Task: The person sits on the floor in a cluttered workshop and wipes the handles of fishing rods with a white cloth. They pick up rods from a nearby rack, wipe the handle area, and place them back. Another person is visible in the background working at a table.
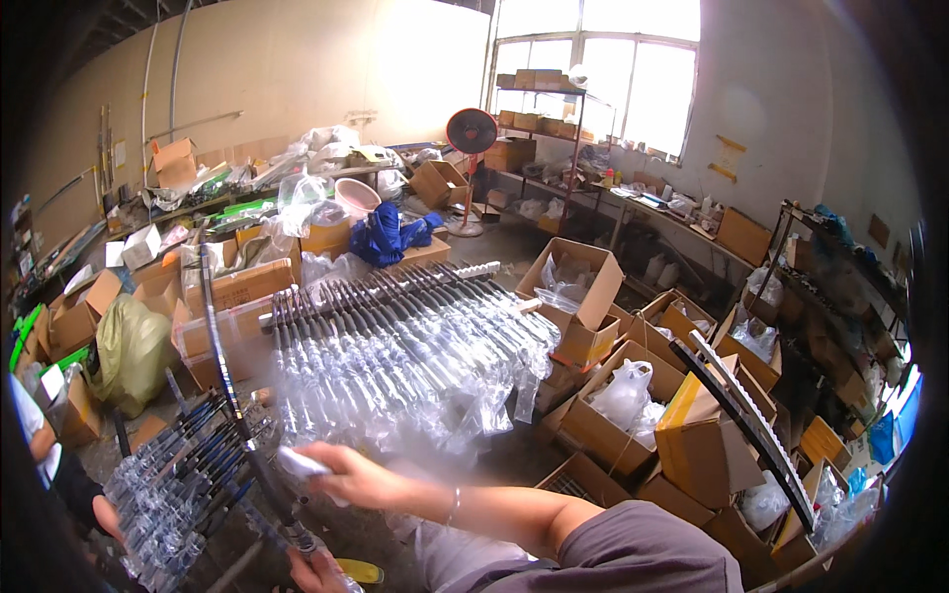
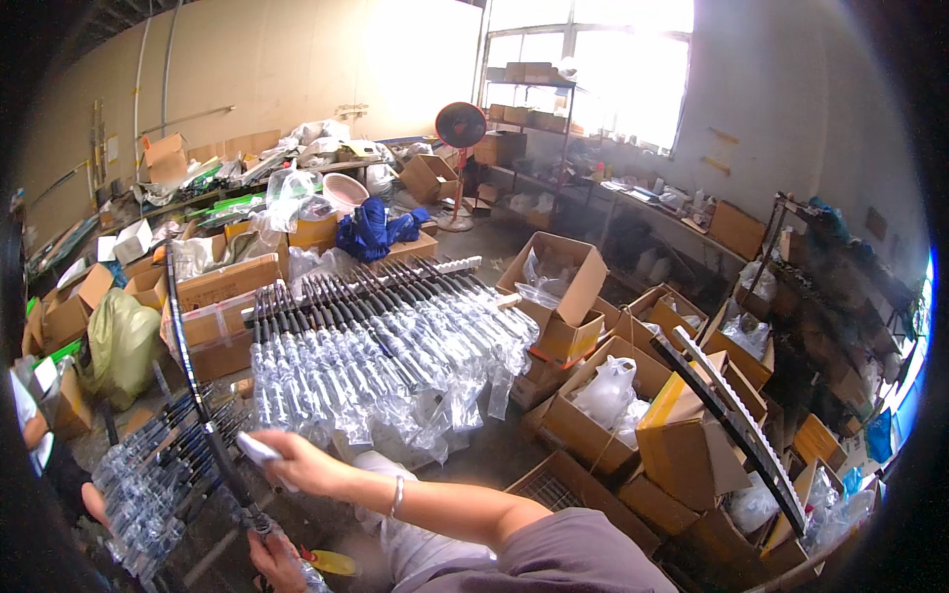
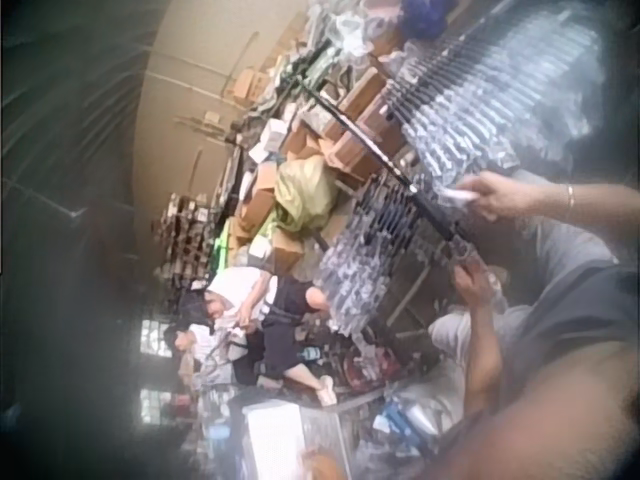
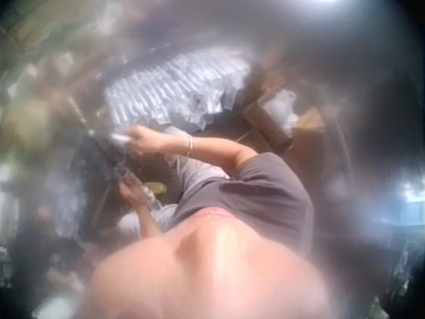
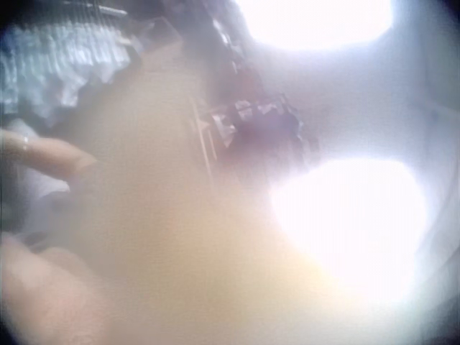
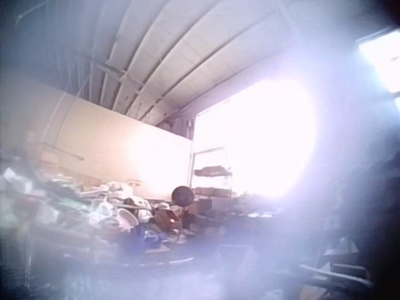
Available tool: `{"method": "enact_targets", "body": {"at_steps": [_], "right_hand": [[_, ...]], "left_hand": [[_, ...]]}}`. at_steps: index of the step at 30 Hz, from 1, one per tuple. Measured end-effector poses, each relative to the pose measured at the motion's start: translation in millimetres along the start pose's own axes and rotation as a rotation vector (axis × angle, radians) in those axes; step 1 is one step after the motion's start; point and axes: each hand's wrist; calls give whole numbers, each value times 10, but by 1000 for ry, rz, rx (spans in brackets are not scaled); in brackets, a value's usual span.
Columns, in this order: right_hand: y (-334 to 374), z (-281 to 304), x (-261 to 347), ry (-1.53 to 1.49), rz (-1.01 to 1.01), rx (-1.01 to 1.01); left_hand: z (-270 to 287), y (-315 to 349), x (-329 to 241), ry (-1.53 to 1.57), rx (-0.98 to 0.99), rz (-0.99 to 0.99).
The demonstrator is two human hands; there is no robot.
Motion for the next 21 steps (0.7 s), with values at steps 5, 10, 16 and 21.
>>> {"method": "enact_targets", "body": {"at_steps": [5, 10, 16, 21], "right_hand": [[-45, -291, -74, 13, 46, 125], [166, -445, -667, 398, 154, 352], [52, -312, -1151, -67, -285, 170], [280, -156, -1618, -197, -351, 218]], "left_hand": [[113, 318, 1212, 169, -142, -60], [122, 299, -146, -32, -124, 19], [327, 519, -136, -105, -329, -211], [392, 680, 265, 12, -347, -197]]}}
Point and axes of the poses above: each hand's wrist, its own y-axis away from the middle knuckle, its own z-axis out of the back of the hand, x = y × z, and after that the axes turned 8 degrees about -z, right-handed
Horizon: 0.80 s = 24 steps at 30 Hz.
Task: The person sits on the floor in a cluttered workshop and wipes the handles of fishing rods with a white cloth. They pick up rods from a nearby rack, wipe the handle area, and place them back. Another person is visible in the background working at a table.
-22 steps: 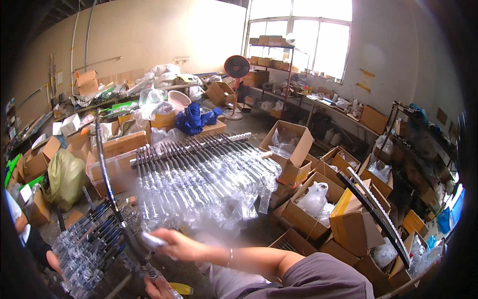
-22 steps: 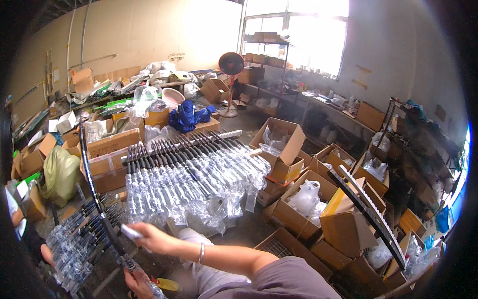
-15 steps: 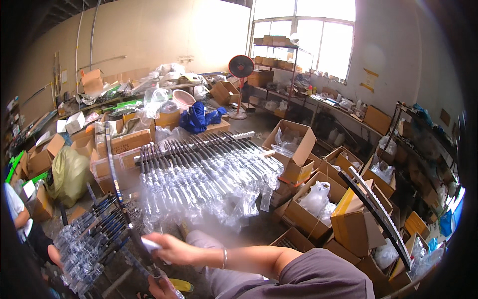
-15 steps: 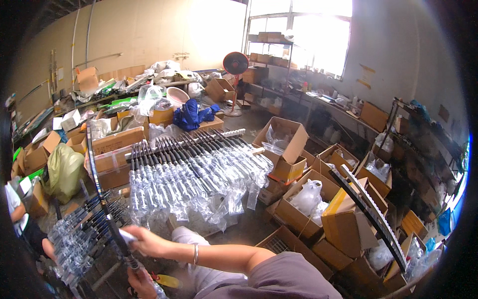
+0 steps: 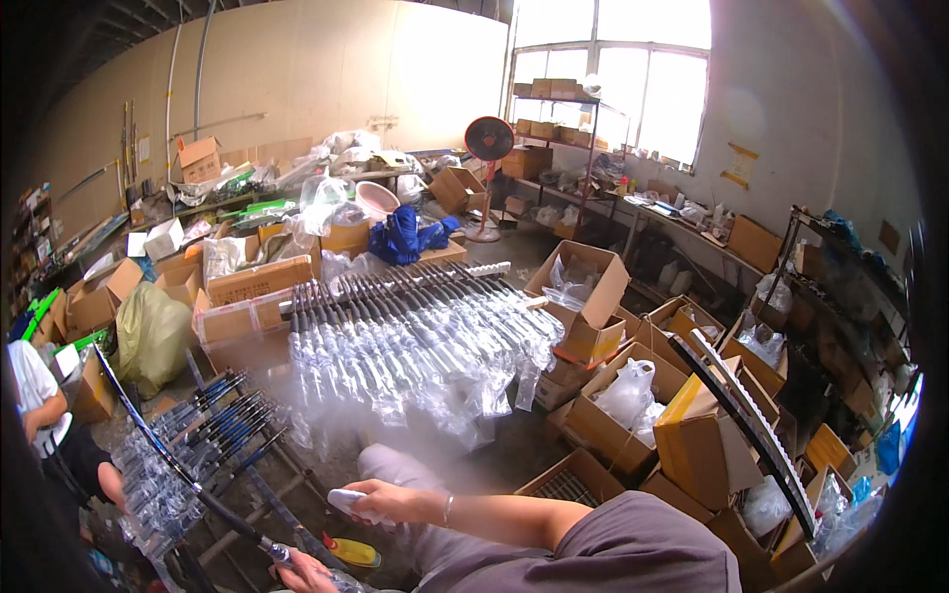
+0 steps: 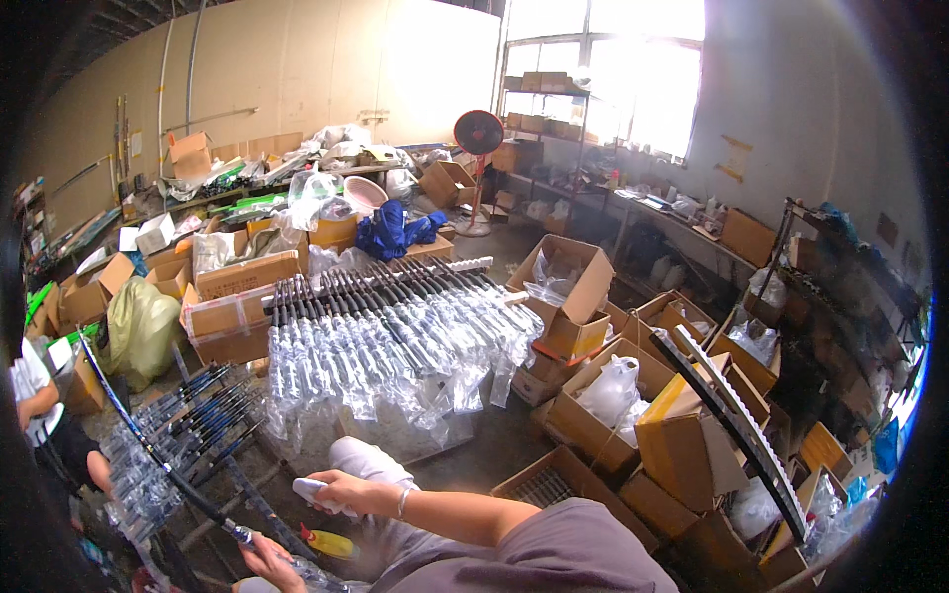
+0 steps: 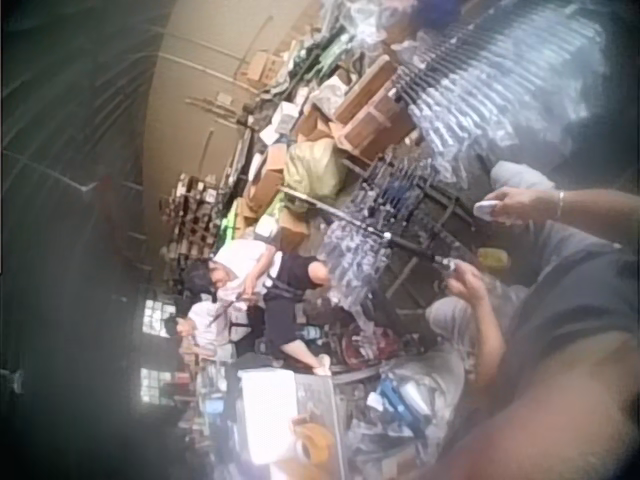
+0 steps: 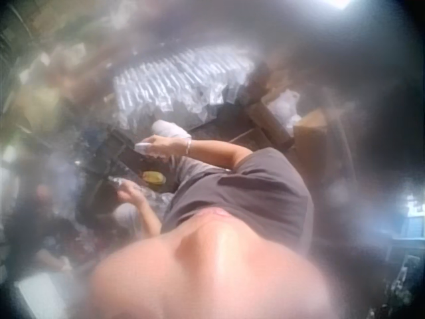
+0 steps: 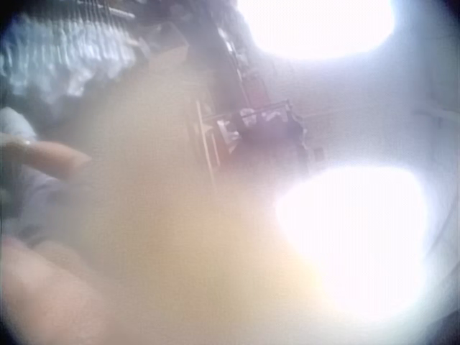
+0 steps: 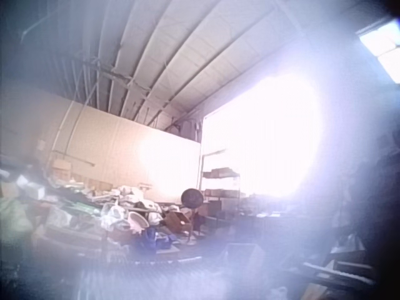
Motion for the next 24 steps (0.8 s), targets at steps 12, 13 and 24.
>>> {"method": "enact_targets", "body": {"at_steps": [12, 13, 24], "right_hand": [[221, -150, 172, -379, 60, 199], [168, -139, 175, -411, 78, 240], [-42, 344, -328, -564, -24, 279]], "left_hand": [[-35, -189, -571, 274, 132, 348], [-42, -240, -643, 254, 119, 346], [-156, -140, -703, 155, 129, 429]]}}
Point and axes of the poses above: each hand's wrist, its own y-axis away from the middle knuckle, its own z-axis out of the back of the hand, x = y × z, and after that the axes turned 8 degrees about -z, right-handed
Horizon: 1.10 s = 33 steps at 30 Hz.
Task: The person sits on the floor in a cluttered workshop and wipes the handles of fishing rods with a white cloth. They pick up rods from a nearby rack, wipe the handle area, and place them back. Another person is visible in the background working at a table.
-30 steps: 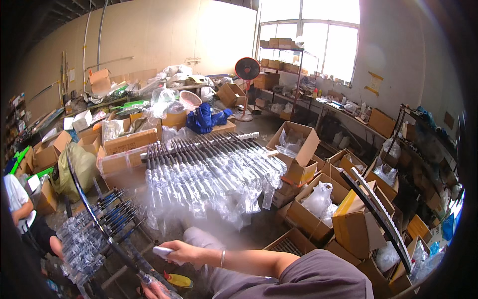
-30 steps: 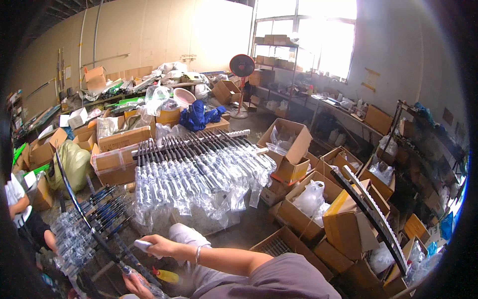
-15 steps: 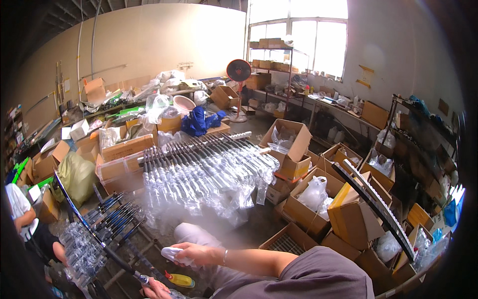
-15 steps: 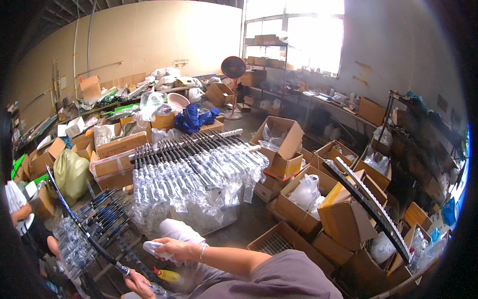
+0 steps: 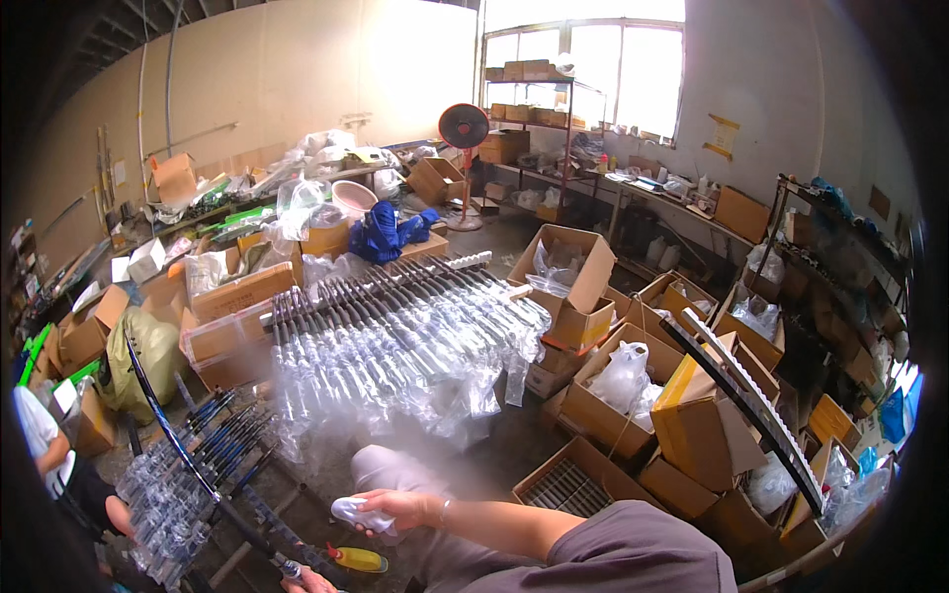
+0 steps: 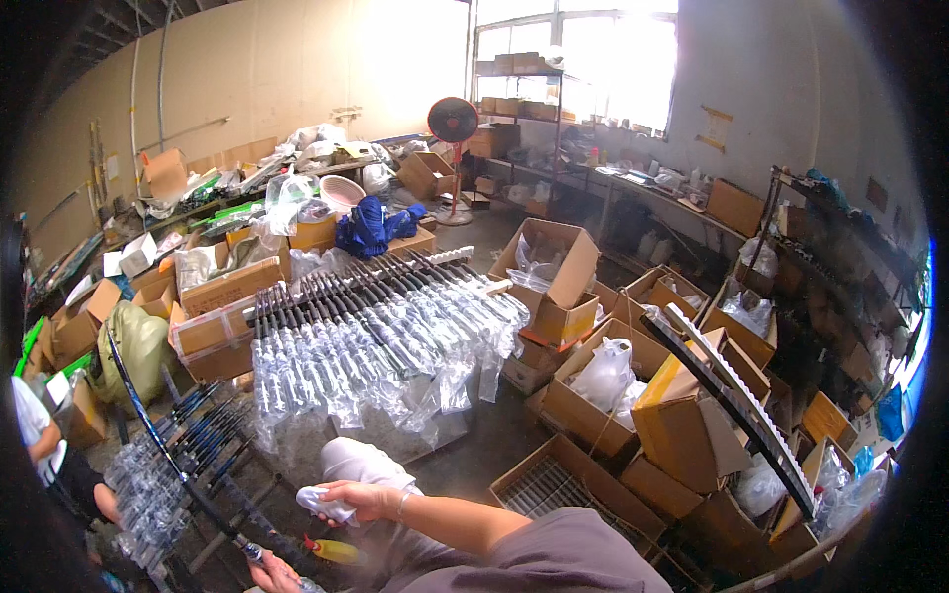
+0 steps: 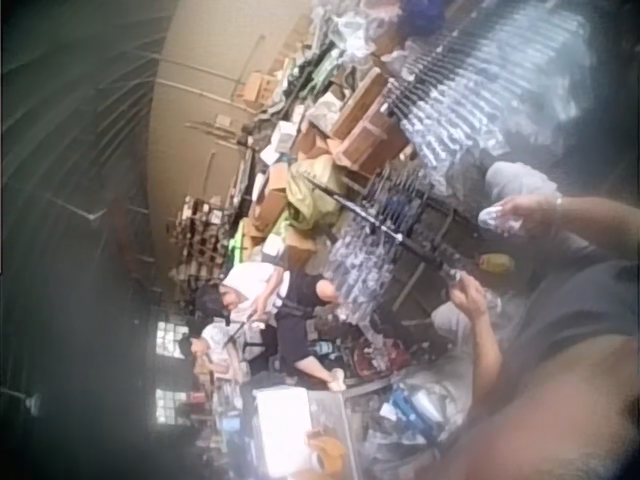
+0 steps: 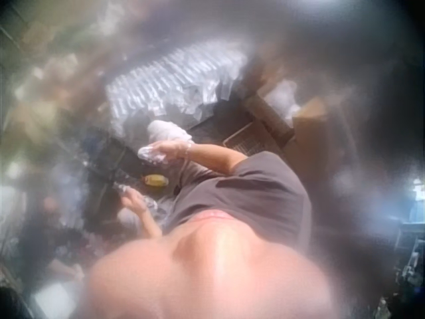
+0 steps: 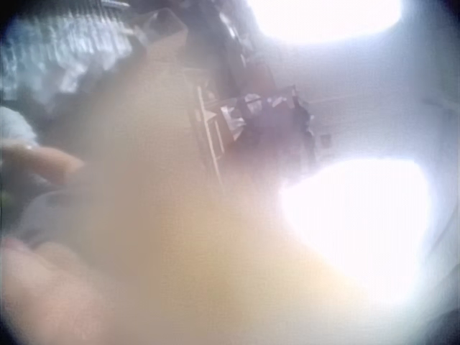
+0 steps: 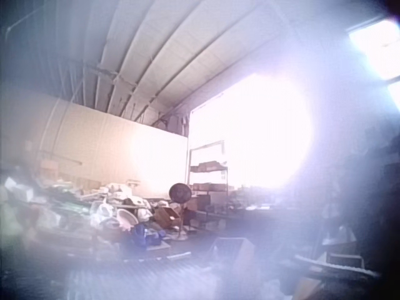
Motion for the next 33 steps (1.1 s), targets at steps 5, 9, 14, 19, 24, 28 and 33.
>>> {"method": "enact_targets", "body": {"at_steps": [5, 9, 14, 19, 24, 28, 33], "right_hand": [[-65, 74, -24, -5, -38, 69], [-113, 62, -30, -7, -79, 61], [-149, 123, -61, -22, -89, 83], [-161, 113, -79, -9, -80, 102], [-216, 30, -76, 43, -98, 121], [-164, 70, -95, 53, -95, 154], [-199, -21, -123, 100, -113, 134]], "left_hand": [[-61, -13, -28, -11, 31, 0], [-91, 4, 34, -39, 27, -12], [-19, 17, 315, -94, 153, -87], [-112, -4, 282, -236, 187, -422], [27, 11, 481, -320, 146, -442], [-71, 60, 476, -46, 55, -115], [87, 78, 695, -74, 67, -29]]}}
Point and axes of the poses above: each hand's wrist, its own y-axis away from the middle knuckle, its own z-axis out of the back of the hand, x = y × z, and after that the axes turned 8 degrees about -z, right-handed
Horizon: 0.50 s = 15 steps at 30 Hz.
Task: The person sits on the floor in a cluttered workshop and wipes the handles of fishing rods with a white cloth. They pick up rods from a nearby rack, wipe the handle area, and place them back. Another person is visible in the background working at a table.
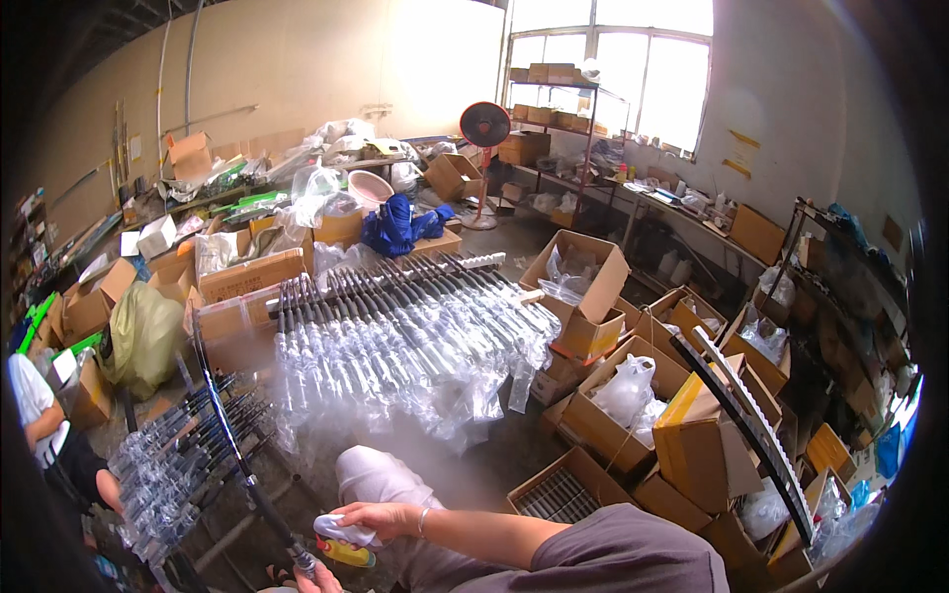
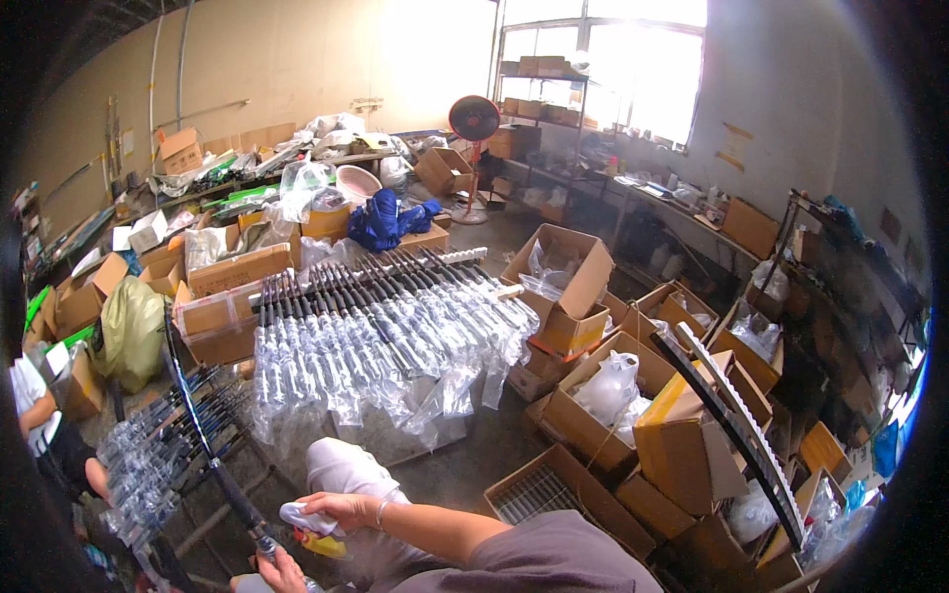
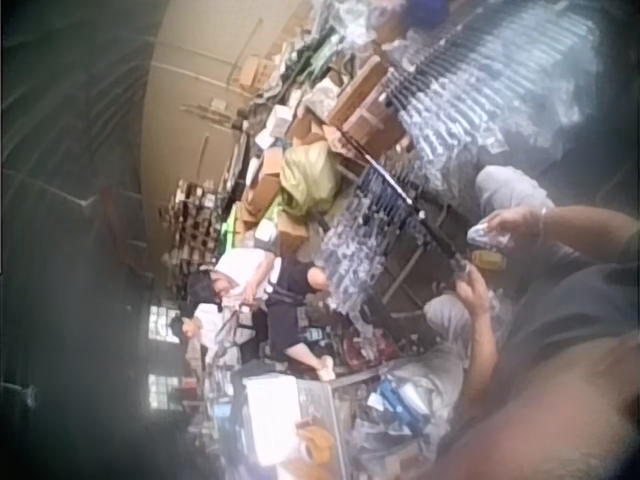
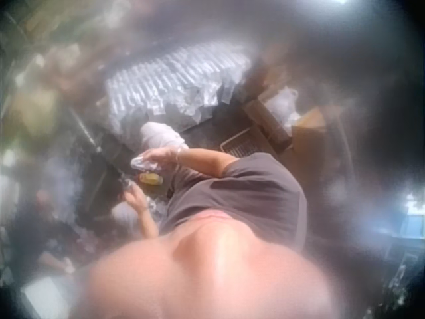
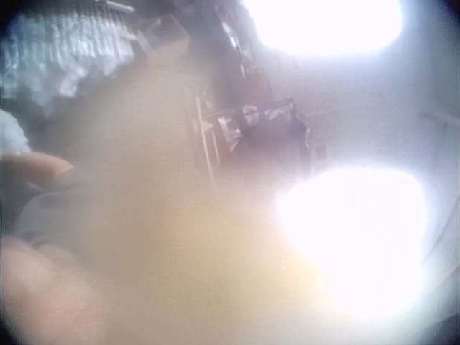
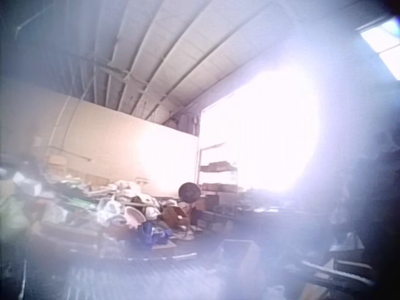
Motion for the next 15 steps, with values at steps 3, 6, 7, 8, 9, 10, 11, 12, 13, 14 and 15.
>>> {"method": "enact_targets", "body": {"at_steps": [3, 6, 7, 8, 9, 10, 11, 12, 13, 14, 15], "right_hand": [[-48, -9, 1, 23, -27, -7], [-92, 19, -22, 35, -46, -15], [-102, 29, -35, 37, -47, -16], [-106, 43, -48, 38, -48, -17], [-117, -6, -34, 36, -30, -17], [-127, -68, -17, 33, -12, -17], [-134, -103, -10, 29, 6, -19], [-131, -99, -15, 29, -9, -26], [-156, -97, -12, 31, -27, -27], [-171, -92, -10, 33, -44, -28], [-178, -89, -15, 38, -43, -28]], "left_hand": [[23, 1, 12, -218, 41, -188], [0, 17, -135, -454, 84, -332], [1, 25, -200, -499, 107, -323], [-7, 30, -260, -545, 131, -313], [-15, 26, -334, -541, 124, -318], [-31, 19, -405, -536, 119, -324], [-37, 15, -433, -531, 115, -328], [-25, 9, -416, -658, 165, -397], [9, -9, -387, -788, 210, -466], [24, -24, -366, -918, 255, -535], [1, -4, -351, -727, 187, -420]]}}
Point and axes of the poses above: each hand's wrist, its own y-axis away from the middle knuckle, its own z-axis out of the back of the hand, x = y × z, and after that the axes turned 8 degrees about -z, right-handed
